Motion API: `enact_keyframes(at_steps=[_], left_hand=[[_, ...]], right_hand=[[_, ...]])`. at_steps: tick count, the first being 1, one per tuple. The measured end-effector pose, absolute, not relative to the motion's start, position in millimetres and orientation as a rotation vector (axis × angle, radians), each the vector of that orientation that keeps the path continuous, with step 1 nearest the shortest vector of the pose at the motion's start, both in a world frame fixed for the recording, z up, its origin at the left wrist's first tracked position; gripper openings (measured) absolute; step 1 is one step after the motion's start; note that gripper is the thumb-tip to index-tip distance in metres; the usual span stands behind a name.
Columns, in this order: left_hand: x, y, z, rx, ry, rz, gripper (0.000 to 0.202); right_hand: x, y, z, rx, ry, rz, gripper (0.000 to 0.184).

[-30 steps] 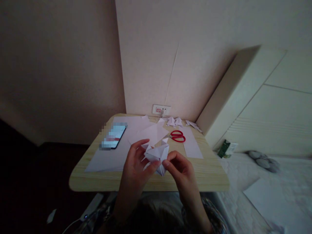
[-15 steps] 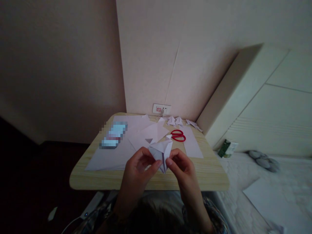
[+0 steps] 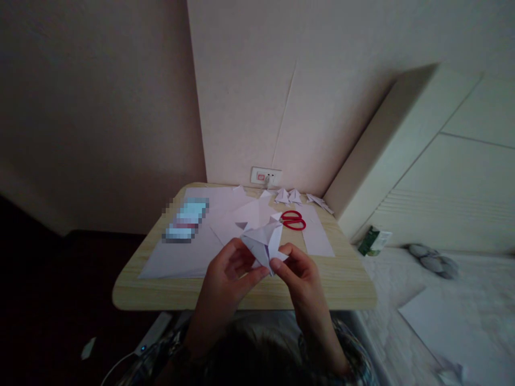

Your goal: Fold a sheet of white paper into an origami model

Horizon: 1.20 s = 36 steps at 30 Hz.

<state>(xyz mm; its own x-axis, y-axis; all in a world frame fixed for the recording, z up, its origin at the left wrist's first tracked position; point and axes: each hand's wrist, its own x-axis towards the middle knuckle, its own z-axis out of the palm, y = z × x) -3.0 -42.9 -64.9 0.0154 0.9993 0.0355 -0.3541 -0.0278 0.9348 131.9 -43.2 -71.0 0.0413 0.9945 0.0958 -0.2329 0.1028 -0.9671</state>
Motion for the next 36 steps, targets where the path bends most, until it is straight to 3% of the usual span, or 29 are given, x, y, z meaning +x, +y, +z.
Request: enact_keyframes(at_steps=[9,16,22,28,36], left_hand=[[1,-39,-76,0.99,0.858,1.484,0.028],[2,-45,-60,0.897,0.907,1.523,0.034],[3,-45,-61,0.878,0.961,1.497,0.047],[2,-40,-74,0.983,0.922,1.55,0.038],[7,-43,-68,0.89,0.893,1.585,0.03]], right_hand=[[130,-45,-69,-1.009,-1.152,1.184,0.018],[135,-41,-71,-0.935,-1.142,1.306,0.03],[133,-43,-67,-0.96,-1.181,1.233,0.028],[123,-47,-71,-1.017,-1.232,1.044,0.02],[126,-44,-72,-0.974,-1.257,1.037,0.012]])
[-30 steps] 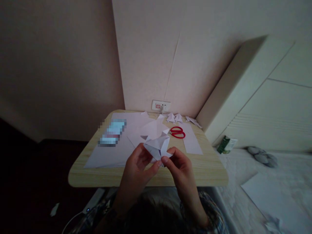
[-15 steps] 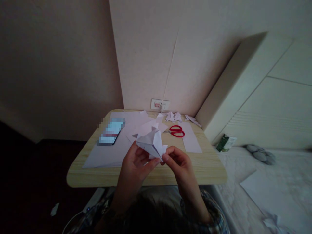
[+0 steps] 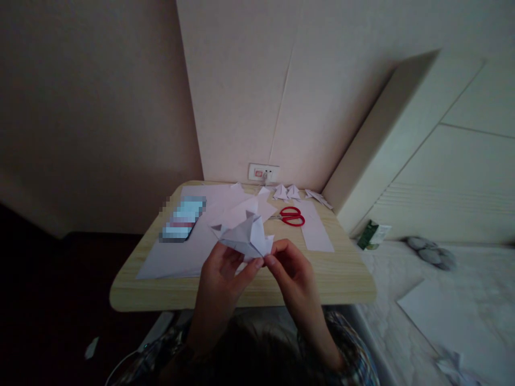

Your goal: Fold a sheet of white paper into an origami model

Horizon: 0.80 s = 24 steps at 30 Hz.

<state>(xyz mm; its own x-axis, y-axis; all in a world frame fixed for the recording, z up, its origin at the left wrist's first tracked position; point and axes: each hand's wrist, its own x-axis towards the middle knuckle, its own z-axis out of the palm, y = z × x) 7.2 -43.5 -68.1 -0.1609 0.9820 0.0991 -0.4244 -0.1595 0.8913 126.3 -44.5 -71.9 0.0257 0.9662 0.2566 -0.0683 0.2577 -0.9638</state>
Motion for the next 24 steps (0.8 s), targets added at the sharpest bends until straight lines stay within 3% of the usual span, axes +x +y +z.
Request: enact_keyframes(at_steps=[7,12,18,24], left_hand=[[-20,-32,-63,1.012,0.855,1.694,0.04],[-35,-34,-56,1.282,1.003,1.716,0.042],[-32,-38,-49,1.617,1.248,1.228,0.009],[-29,-33,-60,1.493,1.172,1.198,0.011]], right_hand=[[140,-40,-72,-1.071,-1.34,0.676,0.008],[144,-40,-67,-1.073,-1.546,0.466,0.015],[145,-42,-67,-1.065,-1.681,0.4,0.018],[144,-42,-68,-1.032,-1.762,0.417,0.02]])
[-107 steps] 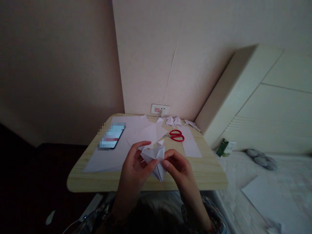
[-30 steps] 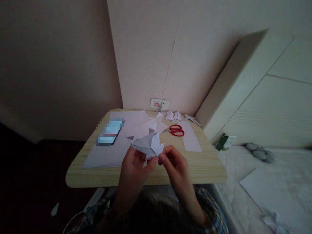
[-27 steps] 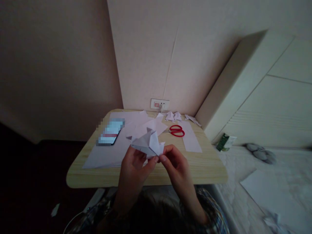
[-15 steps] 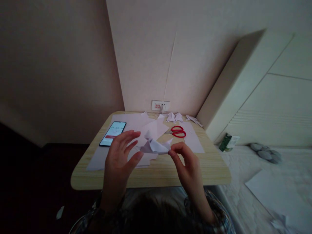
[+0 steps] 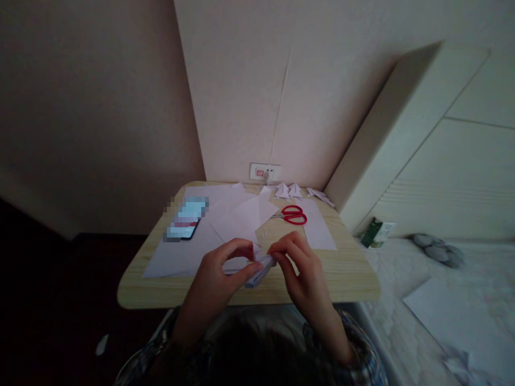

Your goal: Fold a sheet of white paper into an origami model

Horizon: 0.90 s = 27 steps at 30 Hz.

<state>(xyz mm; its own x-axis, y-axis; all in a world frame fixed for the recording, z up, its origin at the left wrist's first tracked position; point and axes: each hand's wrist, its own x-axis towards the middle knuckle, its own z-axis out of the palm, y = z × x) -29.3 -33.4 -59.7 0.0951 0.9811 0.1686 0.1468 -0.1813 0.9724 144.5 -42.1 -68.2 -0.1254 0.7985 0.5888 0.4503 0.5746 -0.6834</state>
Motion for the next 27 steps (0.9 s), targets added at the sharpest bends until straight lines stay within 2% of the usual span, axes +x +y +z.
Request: enact_keyframes(at_steps=[6,11,17,22,27], left_hand=[[-26,-33,-63,1.465,1.123,1.121,0.01],[-25,-35,-61,1.397,1.117,1.149,0.011],[-23,-36,-62,1.246,1.093,1.28,0.011],[-19,-37,-63,1.125,1.018,1.233,0.011],[-20,-20,-60,1.151,0.986,1.209,0.015]], right_hand=[[142,-44,-67,-1.017,-1.725,0.484,0.019],[144,-42,-65,-1.059,-1.493,0.712,0.005],[143,-40,-64,-1.057,-1.401,1.022,0.012],[137,-42,-65,-1.04,-1.322,0.934,0.007],[136,-28,-57,-1.007,-1.36,0.778,0.019]])
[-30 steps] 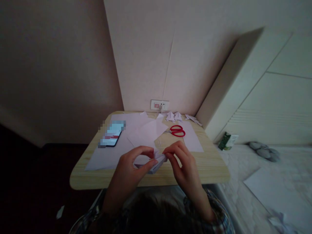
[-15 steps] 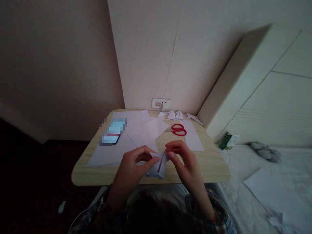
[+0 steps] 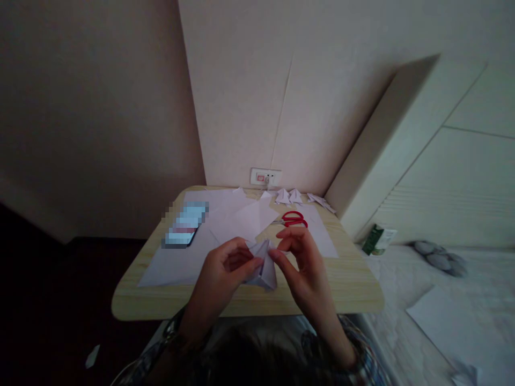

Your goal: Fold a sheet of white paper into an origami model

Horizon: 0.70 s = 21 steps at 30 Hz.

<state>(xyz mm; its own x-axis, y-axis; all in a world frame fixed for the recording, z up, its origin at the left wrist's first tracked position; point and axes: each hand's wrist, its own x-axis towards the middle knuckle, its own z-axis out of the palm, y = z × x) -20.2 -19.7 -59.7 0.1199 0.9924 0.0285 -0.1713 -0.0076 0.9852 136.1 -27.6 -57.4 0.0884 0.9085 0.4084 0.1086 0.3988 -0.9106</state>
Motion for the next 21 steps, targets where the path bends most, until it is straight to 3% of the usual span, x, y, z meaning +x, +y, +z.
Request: enact_keyframes(at_steps=[11,21], left_hand=[[-19,58,29,1.294,0.827,1.471,0.016],[-12,135,45,1.216,0.865,1.43,0.006]], right_hand=[[143,61,29,-0.81,-1.492,0.909,0.016],[137,135,42,-0.886,-1.34,0.897,0.022]])
